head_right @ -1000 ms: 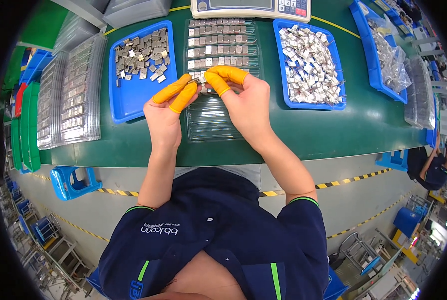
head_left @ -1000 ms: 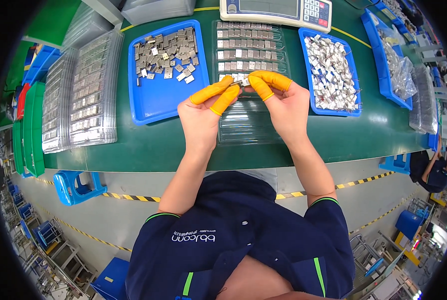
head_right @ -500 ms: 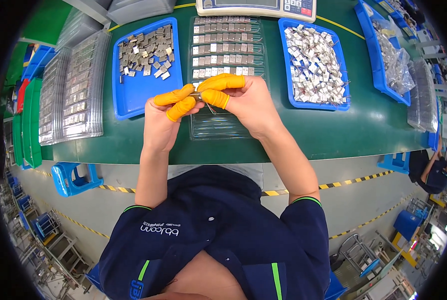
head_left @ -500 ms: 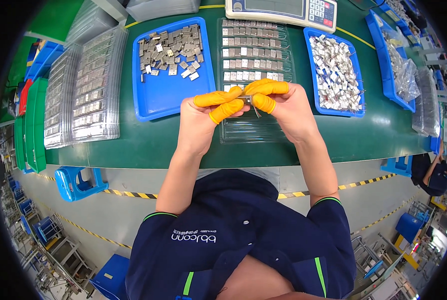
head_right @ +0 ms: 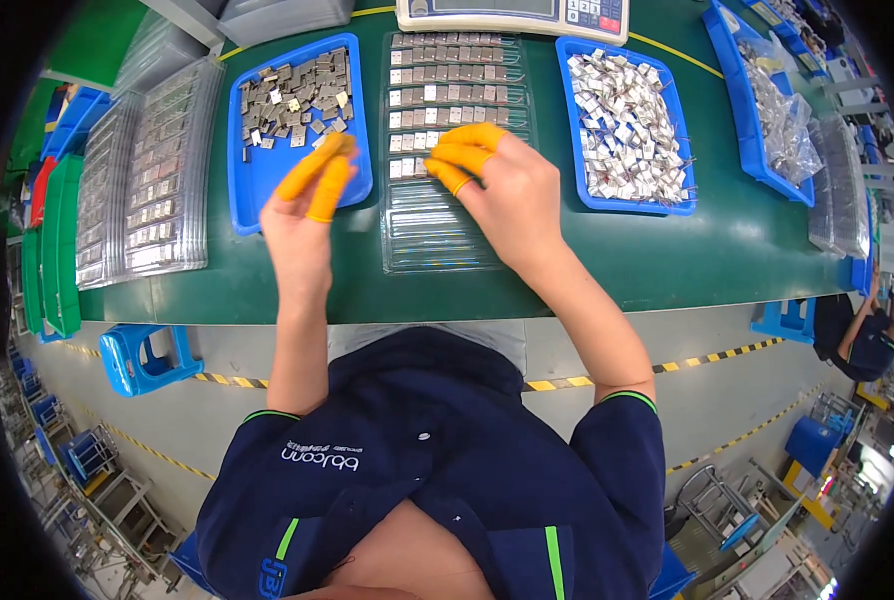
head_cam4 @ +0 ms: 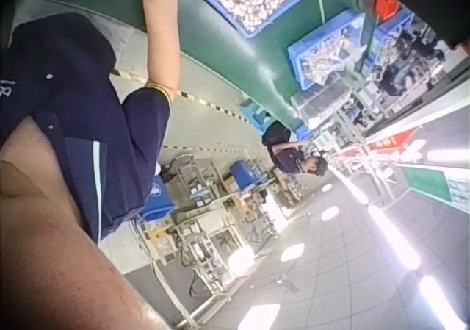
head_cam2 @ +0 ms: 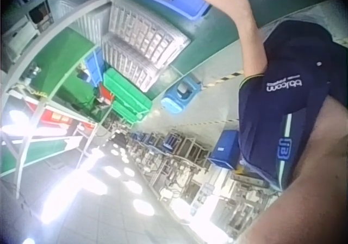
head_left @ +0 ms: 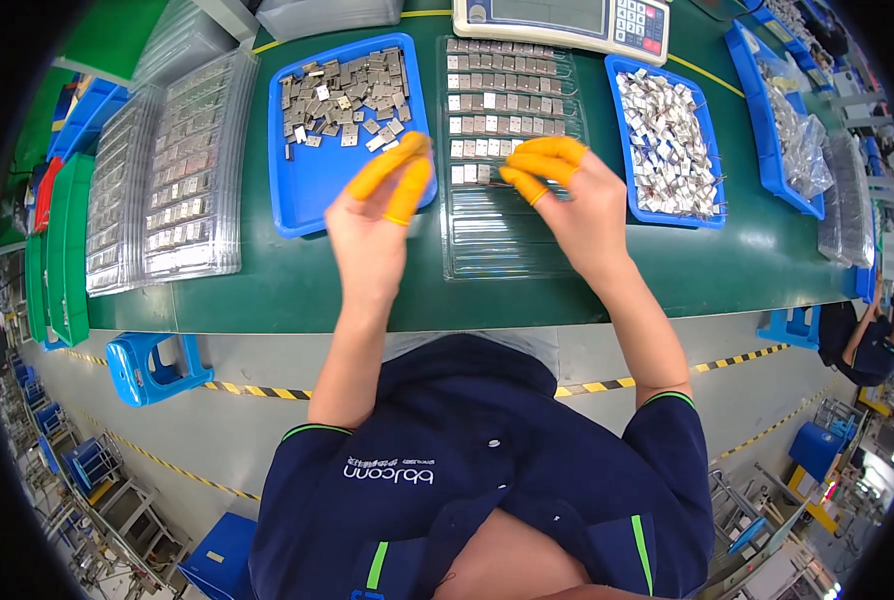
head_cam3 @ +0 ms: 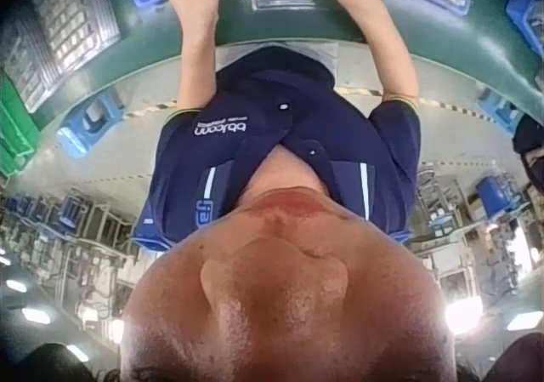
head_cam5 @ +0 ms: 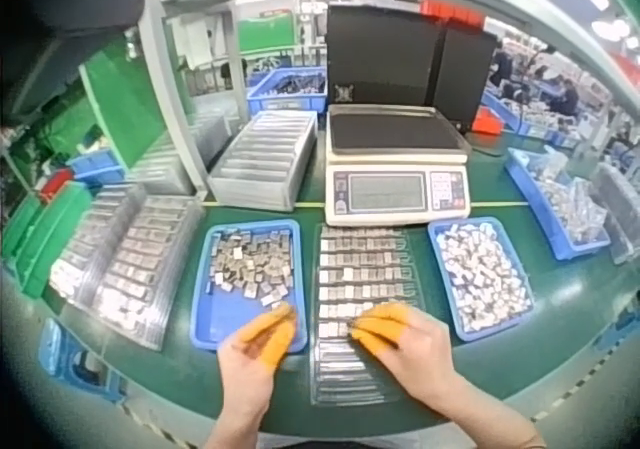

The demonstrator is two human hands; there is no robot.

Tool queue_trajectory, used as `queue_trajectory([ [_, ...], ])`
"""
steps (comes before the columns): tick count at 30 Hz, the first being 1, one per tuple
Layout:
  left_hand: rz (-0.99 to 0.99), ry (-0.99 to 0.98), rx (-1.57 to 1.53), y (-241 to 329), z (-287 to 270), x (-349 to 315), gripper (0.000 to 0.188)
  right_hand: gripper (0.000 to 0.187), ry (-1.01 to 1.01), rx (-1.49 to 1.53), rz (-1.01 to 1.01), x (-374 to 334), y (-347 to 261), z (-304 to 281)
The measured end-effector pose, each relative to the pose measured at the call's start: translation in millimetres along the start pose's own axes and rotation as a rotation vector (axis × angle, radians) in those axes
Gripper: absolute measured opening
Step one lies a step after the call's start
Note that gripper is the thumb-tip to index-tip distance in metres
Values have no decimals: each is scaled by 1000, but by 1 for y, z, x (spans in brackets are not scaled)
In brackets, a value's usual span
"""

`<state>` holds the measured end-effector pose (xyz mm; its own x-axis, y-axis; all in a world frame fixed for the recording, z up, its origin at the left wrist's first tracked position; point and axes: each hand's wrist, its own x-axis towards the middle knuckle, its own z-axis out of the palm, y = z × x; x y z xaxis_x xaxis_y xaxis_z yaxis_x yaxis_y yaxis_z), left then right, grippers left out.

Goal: The person sorts small electronic components by hand from a bulk tray into a grid-style organizer.

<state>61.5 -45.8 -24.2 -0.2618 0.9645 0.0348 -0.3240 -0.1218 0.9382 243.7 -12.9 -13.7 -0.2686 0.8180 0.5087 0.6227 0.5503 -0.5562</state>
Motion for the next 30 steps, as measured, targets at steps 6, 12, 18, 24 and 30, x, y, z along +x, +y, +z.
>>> queue_trajectory([
  [6,113,80,403,14,-37,12,18,16,-13,-275,-241,-6,10,14],
  [12,138,54,739,21,-61,40,18,12,-26,-289,-238,-11,18,24],
  [18,287,-73,1420,15,-56,59,24,14,-84,-217,-239,-3,19,4],
  [24,435,-172,1383,7,-55,62,19,18,175,-191,444,0,59,-56],
  [30,238,-236,1334,18,-46,61,16,21,95,-296,438,-6,113,-80],
])
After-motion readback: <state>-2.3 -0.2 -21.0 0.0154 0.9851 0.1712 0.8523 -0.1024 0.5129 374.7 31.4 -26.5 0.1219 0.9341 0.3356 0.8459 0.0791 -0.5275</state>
